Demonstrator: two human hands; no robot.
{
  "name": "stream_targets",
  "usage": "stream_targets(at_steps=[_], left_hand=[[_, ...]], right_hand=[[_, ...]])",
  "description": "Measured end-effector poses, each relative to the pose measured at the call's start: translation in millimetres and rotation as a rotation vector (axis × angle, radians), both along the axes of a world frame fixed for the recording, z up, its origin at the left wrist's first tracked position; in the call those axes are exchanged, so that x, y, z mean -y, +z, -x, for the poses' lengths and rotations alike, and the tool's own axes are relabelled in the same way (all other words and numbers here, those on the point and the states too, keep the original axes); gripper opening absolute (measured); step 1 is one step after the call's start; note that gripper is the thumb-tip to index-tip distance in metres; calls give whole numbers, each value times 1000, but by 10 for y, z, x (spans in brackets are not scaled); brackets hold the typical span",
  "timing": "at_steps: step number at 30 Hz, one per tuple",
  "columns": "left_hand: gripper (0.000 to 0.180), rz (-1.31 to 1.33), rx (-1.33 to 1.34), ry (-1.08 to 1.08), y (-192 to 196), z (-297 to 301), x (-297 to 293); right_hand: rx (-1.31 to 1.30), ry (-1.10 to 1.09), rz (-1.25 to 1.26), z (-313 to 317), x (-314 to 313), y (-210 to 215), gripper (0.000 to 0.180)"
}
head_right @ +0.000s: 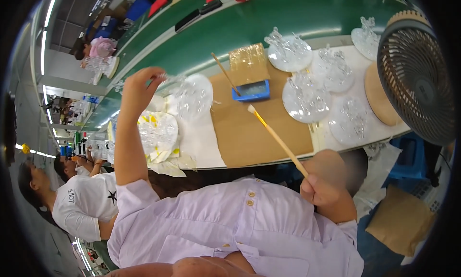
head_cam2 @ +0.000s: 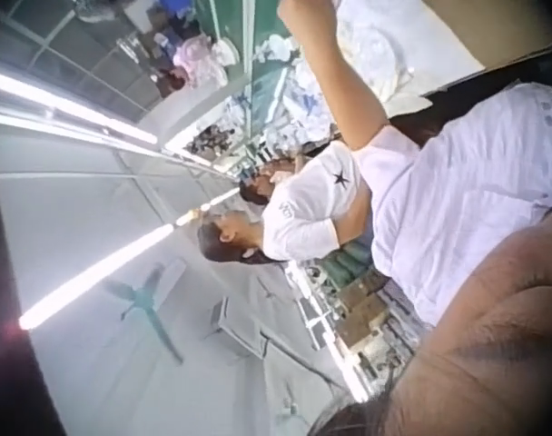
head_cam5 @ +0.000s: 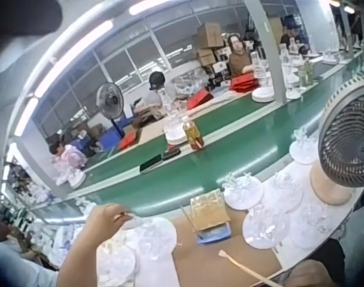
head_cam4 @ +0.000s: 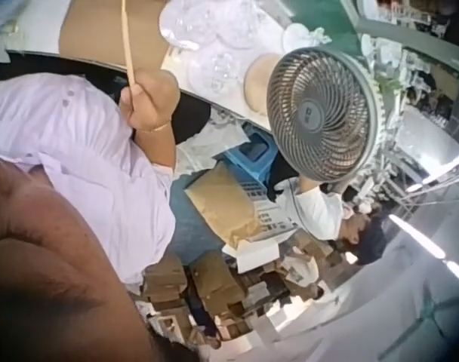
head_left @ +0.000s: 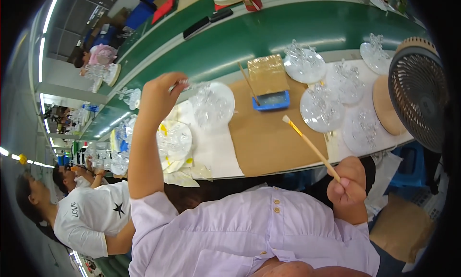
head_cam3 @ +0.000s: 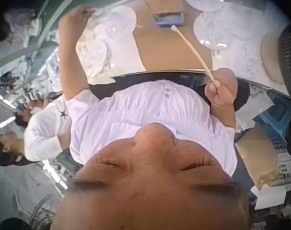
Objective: Applying adhesive to crystal-like plastic components and attaching them to a base plate on a lighting assembly line.
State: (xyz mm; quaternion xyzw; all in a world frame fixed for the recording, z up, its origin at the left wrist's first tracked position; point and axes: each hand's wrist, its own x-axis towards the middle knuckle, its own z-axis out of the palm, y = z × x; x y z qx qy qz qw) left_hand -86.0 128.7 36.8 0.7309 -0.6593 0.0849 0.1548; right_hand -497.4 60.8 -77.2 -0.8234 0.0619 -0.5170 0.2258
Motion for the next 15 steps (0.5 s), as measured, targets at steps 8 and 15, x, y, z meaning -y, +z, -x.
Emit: stream_targets(at_steps=[8,15], left_hand=[[20,142,-2,205,-625,-981,1439],[61,66,-76,314,-1149,-1131,1528]], right_hand=[[25,16,71,-72,-6,-63,17],[2,11,79,-178,29,-167,18]])
